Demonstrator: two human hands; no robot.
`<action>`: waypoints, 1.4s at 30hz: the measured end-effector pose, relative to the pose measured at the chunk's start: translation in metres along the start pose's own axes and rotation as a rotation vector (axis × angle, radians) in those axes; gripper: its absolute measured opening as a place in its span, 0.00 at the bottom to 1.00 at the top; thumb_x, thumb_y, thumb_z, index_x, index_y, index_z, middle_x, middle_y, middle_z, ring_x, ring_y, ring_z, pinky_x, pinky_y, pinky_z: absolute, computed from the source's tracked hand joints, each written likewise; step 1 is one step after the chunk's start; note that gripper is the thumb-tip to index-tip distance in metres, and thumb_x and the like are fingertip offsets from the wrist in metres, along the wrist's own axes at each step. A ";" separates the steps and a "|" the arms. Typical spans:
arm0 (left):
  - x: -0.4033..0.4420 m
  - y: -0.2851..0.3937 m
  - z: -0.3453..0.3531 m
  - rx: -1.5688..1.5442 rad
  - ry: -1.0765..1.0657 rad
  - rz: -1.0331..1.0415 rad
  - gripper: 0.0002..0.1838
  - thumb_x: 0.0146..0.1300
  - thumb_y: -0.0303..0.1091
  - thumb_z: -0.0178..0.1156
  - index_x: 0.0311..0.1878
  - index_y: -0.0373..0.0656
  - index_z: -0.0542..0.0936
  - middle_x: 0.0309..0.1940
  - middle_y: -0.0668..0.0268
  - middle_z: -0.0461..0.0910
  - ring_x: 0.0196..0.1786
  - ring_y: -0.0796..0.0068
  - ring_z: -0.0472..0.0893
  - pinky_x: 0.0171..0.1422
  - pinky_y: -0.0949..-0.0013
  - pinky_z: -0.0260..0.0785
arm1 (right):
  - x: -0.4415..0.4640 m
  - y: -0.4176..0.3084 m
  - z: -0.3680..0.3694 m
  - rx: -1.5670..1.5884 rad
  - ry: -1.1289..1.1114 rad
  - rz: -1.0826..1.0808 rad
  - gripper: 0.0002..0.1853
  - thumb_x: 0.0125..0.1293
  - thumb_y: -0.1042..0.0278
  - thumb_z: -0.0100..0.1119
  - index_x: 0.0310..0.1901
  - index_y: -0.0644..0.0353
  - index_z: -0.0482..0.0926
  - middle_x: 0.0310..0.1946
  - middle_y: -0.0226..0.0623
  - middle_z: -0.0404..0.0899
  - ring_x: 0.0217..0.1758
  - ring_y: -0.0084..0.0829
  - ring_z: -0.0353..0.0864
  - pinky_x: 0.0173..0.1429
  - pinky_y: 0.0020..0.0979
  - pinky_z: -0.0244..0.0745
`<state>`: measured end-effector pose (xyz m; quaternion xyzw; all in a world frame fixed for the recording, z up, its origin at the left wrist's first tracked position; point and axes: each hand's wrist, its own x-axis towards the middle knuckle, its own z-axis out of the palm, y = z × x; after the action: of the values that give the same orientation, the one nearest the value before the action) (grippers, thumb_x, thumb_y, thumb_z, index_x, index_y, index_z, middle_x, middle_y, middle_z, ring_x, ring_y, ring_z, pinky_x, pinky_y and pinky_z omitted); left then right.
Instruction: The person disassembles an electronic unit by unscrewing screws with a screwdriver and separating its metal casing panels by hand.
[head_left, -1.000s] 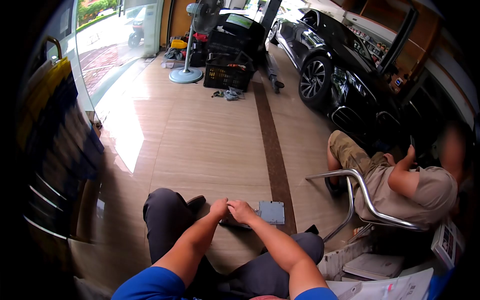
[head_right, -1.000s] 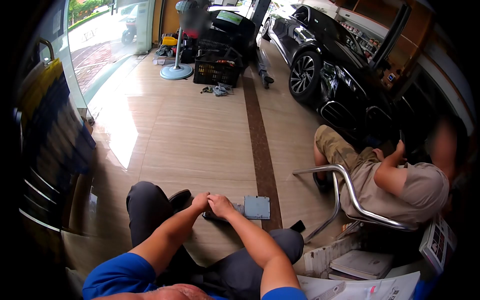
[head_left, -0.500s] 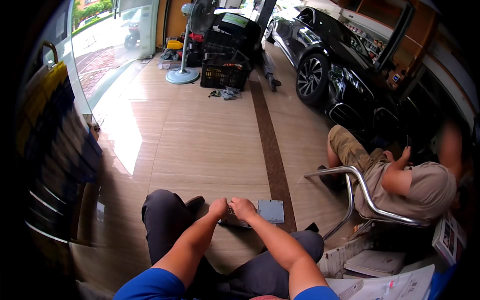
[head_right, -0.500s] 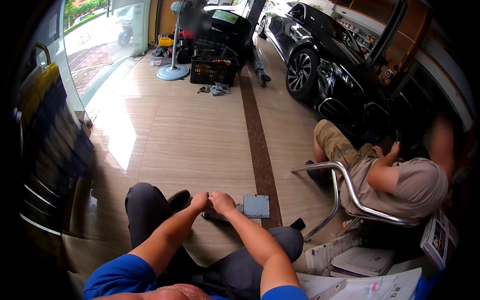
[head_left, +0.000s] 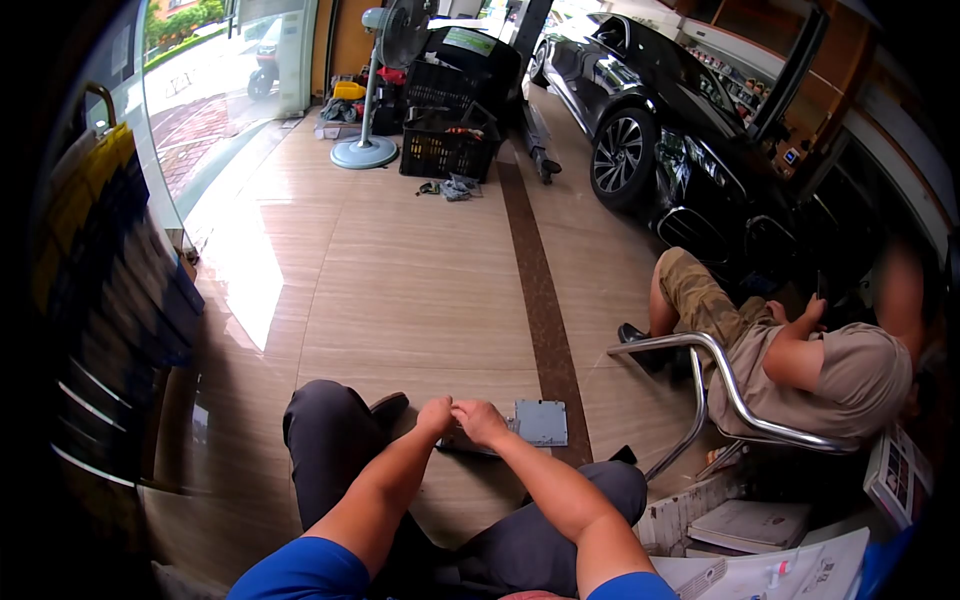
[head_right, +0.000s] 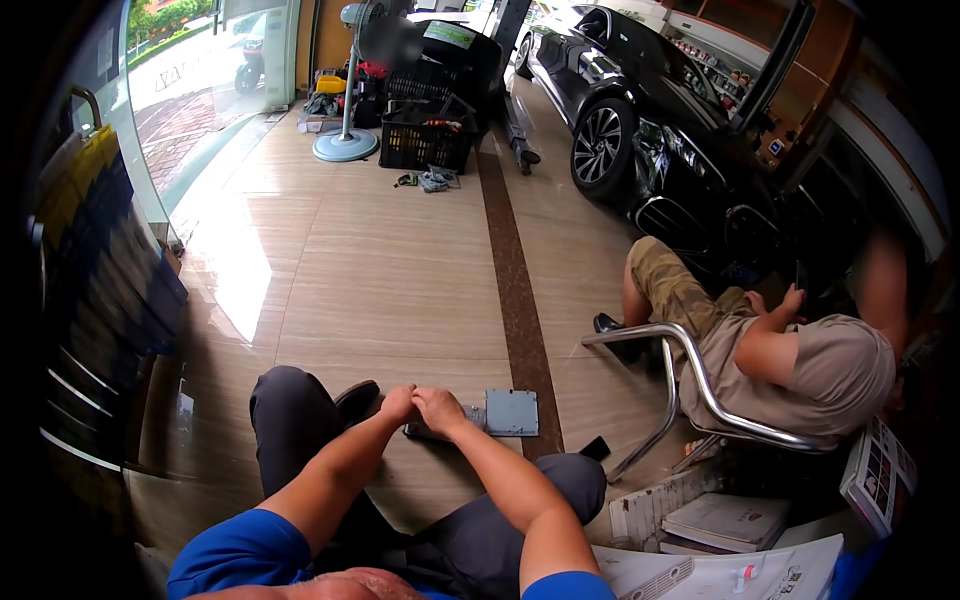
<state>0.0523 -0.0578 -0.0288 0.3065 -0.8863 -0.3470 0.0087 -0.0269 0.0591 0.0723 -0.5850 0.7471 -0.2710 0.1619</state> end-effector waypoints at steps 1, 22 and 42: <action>0.000 -0.001 0.001 0.000 0.000 0.000 0.13 0.59 0.37 0.62 0.44 0.41 0.79 0.41 0.46 0.84 0.49 0.44 0.83 0.52 0.47 0.76 | -0.001 -0.004 0.000 -0.018 0.066 0.107 0.12 0.69 0.60 0.56 0.43 0.60 0.82 0.35 0.51 0.83 0.43 0.55 0.81 0.48 0.49 0.77; 0.001 -0.003 0.003 -0.045 -0.001 -0.005 0.12 0.63 0.40 0.59 0.43 0.42 0.80 0.44 0.47 0.83 0.51 0.45 0.82 0.54 0.47 0.74 | 0.002 -0.006 -0.006 0.016 -0.005 0.049 0.13 0.69 0.61 0.55 0.47 0.59 0.82 0.40 0.52 0.83 0.47 0.53 0.81 0.52 0.46 0.77; 0.000 0.000 -0.001 0.004 -0.044 -0.019 0.14 0.62 0.38 0.59 0.47 0.42 0.79 0.45 0.48 0.83 0.52 0.46 0.82 0.55 0.48 0.75 | 0.001 -0.007 -0.008 -0.063 -0.042 0.052 0.12 0.69 0.62 0.54 0.48 0.53 0.83 0.42 0.51 0.81 0.48 0.52 0.81 0.54 0.45 0.77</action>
<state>0.0526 -0.0584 -0.0287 0.3073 -0.8841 -0.3519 -0.0145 -0.0260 0.0584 0.0827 -0.5760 0.7664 -0.2308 0.1662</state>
